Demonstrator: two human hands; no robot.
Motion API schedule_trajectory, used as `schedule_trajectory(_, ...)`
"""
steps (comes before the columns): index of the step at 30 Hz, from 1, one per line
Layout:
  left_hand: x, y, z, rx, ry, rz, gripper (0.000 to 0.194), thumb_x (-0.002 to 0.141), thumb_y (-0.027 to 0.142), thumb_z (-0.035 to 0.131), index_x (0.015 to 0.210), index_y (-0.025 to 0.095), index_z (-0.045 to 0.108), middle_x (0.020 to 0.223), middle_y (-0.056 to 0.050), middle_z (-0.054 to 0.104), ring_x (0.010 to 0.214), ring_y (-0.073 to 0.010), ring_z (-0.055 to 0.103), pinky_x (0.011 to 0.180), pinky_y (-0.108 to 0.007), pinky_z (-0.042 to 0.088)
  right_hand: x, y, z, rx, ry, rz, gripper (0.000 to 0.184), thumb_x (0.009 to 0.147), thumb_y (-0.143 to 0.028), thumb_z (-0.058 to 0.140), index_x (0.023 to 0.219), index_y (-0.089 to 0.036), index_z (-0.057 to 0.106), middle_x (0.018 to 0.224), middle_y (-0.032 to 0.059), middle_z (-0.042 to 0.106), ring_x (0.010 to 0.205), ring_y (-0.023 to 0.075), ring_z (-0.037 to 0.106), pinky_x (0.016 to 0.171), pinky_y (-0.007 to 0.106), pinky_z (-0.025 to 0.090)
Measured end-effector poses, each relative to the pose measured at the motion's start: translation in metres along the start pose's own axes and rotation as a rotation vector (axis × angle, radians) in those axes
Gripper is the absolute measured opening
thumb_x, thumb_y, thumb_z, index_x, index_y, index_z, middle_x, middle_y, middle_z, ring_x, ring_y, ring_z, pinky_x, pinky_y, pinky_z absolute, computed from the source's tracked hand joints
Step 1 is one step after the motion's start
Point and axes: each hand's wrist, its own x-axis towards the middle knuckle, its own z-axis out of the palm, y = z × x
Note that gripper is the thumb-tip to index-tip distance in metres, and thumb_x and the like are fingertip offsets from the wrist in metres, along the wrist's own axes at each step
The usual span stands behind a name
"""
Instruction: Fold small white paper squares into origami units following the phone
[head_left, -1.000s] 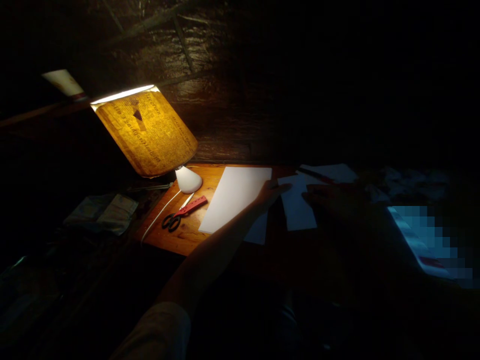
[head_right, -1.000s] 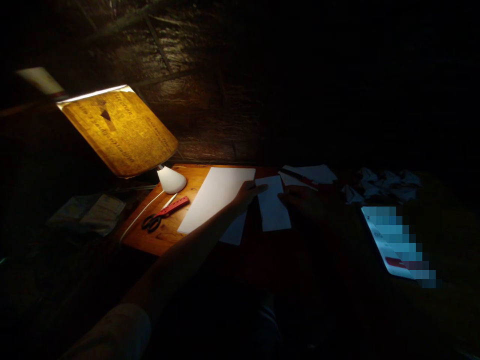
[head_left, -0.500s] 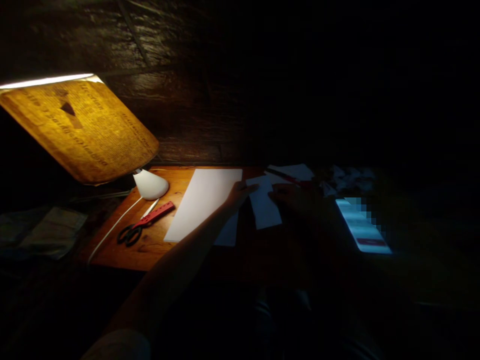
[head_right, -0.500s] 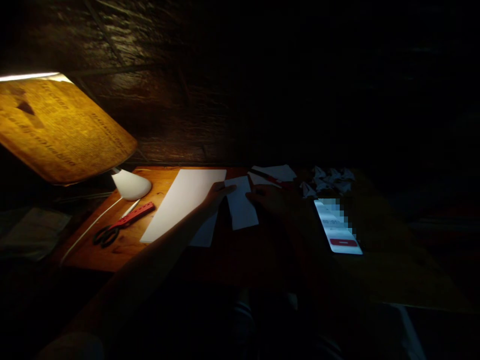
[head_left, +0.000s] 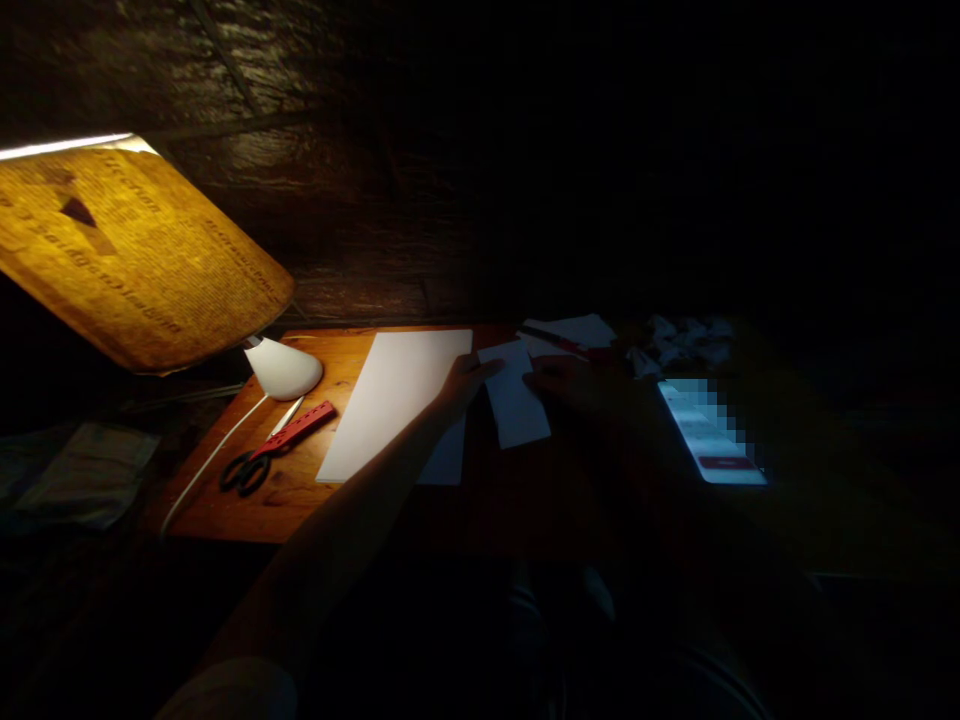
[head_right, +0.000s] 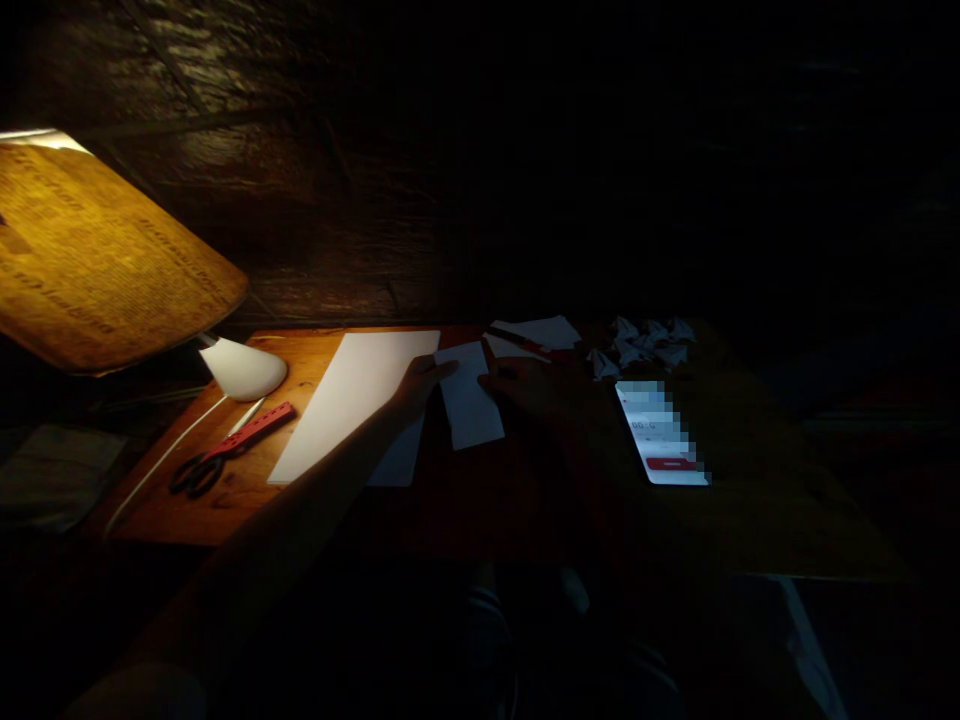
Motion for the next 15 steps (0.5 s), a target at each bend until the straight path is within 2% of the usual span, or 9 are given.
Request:
schedule_trajectory(7,-0.002,0.002,0.002,-0.027,-0.026,0.015,0.037,0.062,0.040,0.084,0.082,0.011,0.075,0.078,-0.007,0.075,0.070,-0.0183,0.067,0.068,-0.030,0.051,0.006,0.015,0.002,-0.009,-0.019,-0.049,0.029,0.086,-0.050,0.061,0.091,-0.024,0.073,0.091,0.0035,0.075,0.084,0.0228,0.068,0.073,0.031,0.052)
schedule_trajectory(12,0.001,0.000,0.001,-0.040,-0.015,0.016,0.037,0.061,0.039,0.084,0.082,0.011,0.074,0.078,-0.006,0.075,0.070,-0.0180,0.067,0.068,-0.030,0.051,0.002,0.006,-0.001,-0.011,-0.023,-0.054,0.025,0.087,-0.044,0.061,0.093,-0.023,0.073,0.090,0.0043,0.075,0.083,0.0241,0.068,0.075,0.034,0.052)
schedule_trajectory(15,0.001,0.001,0.001,-0.022,-0.014,0.018,0.036,0.061,0.040,0.085,0.080,0.012,0.074,0.075,-0.006,0.074,0.070,-0.0186,0.067,0.068,-0.030,0.051,-0.002,0.000,-0.003,-0.030,-0.018,-0.055,0.025,0.087,-0.046,0.062,0.088,-0.024,0.073,0.088,0.0047,0.075,0.086,0.0265,0.068,0.077,0.037,0.052)
